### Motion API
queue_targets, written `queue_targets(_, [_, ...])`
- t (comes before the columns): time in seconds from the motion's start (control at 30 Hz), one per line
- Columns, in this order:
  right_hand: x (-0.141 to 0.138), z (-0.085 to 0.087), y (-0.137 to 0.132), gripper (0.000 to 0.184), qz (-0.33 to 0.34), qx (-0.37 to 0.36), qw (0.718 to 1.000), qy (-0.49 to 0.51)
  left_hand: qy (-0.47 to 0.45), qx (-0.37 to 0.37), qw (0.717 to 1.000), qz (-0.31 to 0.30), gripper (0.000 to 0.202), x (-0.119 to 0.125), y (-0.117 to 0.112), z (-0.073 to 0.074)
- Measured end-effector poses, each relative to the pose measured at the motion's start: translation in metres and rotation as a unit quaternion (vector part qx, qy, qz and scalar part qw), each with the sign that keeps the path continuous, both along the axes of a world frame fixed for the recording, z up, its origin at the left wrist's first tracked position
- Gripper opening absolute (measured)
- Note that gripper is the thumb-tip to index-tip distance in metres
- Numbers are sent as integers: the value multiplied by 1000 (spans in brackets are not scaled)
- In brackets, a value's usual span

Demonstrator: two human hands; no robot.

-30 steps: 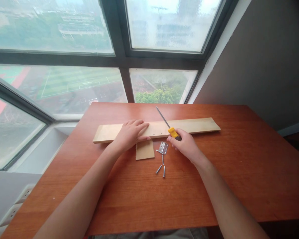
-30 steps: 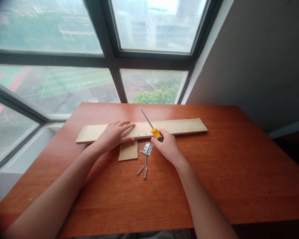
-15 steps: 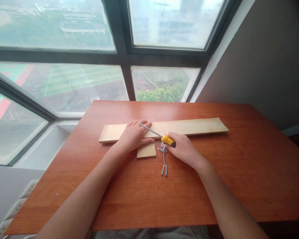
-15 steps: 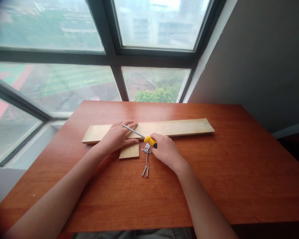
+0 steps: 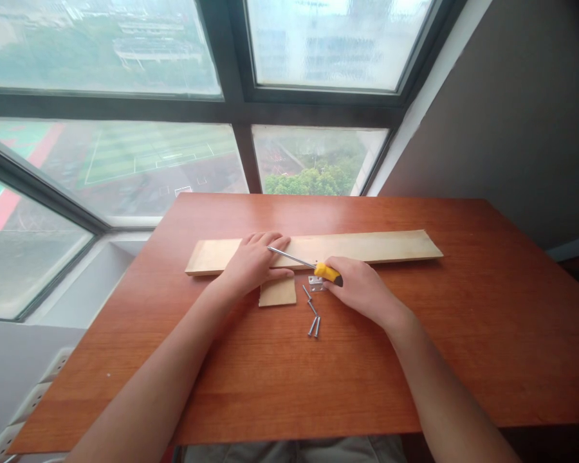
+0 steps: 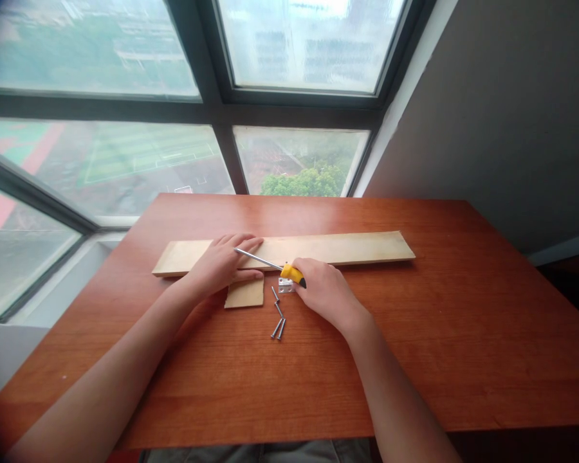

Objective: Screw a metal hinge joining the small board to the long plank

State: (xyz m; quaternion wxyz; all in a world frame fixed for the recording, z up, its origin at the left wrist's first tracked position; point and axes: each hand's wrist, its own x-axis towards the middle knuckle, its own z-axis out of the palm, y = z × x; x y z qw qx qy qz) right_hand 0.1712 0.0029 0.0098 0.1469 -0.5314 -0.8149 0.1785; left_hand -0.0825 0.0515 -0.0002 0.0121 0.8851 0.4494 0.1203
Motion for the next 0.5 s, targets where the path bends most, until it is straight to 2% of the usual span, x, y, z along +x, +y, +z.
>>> queue_targets(0.3, [-2,3,-7,10,11,6,998,-58,11,8,1000,-7,66,-1,-4,2])
queue_targets(0.5, [-1,2,-5,6,12,7,999,-50,-3,-8,1000,6,65,-2,-6,5])
